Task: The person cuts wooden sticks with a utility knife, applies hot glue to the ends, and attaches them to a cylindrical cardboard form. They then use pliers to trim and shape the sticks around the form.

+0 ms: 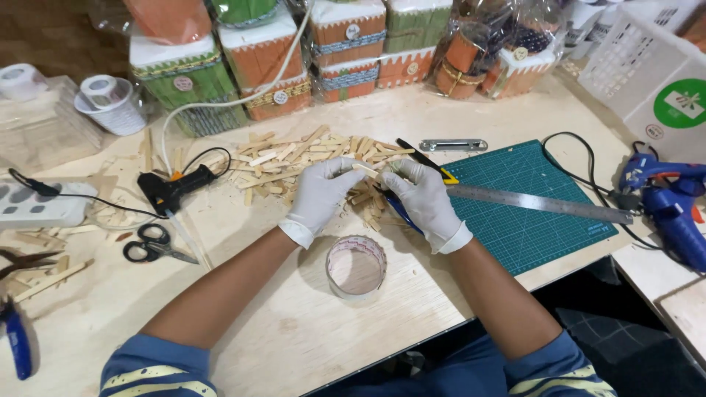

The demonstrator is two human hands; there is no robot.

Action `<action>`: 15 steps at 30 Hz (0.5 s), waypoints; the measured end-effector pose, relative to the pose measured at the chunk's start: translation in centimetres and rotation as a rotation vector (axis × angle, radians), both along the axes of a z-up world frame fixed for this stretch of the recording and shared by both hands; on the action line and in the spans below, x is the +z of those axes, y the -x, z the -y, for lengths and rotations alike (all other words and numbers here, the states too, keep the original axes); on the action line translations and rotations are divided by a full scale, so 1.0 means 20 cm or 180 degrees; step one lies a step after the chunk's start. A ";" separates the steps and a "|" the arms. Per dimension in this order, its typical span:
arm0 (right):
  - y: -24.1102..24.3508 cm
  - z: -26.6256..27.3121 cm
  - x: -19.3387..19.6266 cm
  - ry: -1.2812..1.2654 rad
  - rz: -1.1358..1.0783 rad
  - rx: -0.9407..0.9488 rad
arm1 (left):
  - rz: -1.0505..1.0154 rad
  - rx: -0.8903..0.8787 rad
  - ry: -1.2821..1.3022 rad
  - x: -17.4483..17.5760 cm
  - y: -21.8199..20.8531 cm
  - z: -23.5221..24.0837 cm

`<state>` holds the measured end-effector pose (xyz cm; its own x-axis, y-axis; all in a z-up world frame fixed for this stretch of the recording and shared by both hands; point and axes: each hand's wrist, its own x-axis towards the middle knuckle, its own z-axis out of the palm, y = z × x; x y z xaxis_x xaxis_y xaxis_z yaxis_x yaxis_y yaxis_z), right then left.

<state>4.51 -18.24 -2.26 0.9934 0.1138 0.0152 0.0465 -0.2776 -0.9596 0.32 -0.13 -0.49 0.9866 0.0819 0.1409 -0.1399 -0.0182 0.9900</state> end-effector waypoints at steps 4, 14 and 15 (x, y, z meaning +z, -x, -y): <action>-0.01 0.01 -0.07 -0.0297 -0.0082 0.0098 | -0.0012 0.0238 -0.0186 0.04 0.07 0.00; 0.21 -0.02 0.12 -0.0839 -0.0309 0.0608 | 0.1593 -0.0040 -0.1063 0.11 0.31 -0.16; 0.18 0.00 0.08 -0.0864 -0.0259 0.0672 | 0.1832 -0.0105 -0.1529 0.10 0.32 -0.20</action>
